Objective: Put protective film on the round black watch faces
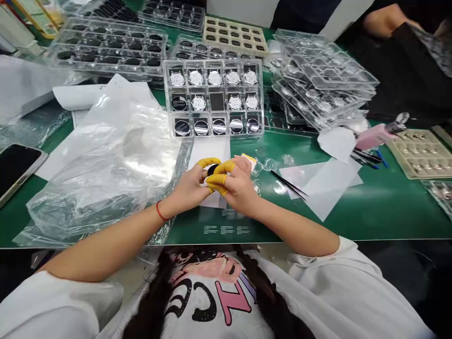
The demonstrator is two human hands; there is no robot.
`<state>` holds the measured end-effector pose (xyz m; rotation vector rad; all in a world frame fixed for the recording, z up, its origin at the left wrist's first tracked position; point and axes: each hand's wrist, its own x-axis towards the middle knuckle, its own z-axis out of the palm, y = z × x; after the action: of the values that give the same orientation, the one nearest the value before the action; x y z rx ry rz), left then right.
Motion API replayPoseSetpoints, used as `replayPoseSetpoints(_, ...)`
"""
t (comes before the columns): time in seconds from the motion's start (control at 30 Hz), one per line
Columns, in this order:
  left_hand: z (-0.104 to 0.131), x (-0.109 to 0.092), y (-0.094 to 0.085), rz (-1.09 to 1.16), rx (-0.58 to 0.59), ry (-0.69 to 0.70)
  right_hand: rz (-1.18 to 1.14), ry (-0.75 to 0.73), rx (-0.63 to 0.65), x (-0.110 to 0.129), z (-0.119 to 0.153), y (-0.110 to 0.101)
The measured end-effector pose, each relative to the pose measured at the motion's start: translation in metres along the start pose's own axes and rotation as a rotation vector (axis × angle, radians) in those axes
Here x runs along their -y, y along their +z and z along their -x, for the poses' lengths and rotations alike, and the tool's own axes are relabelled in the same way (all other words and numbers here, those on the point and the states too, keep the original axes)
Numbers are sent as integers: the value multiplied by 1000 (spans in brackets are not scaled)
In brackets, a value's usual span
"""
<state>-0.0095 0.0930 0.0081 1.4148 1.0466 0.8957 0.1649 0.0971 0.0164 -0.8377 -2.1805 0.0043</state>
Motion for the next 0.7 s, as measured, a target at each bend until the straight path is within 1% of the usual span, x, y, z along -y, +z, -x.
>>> replayPoseSetpoints(0.07, 1, 2, 1, -18, -6, 25, 93, -21, -41, 3, -1, 7)
replayPoseSetpoints(0.13, 1, 1, 4, 46, -12, 41, 160, -8, -94, 0, -5, 13)
replayPoseSetpoints(0.27, 0, -2, 6, 167, -15, -39, 212, 36, -169, -14, -9, 14)
replayPoseSetpoints(0.37, 0, -6, 5, 208, -30, -72, 228, 55, -169, -22, -5, 8)
replayPoseSetpoints(0.47, 1, -11, 4, 225, -57, -73, 237, 115, -155, -26, -2, 0)
replayPoseSetpoints(0.57, 1, -15, 3, 221, -79, -104, 236, 129, -197, -28, -4, -9)
replayPoseSetpoints(0.63, 2, -17, 2, 209, -70, -132, 243, 143, -233, -32, -7, -18)
replayPoseSetpoints(0.7, 2, -18, 1, 189, -66, -135, 226, 252, -215, -39, -12, -28)
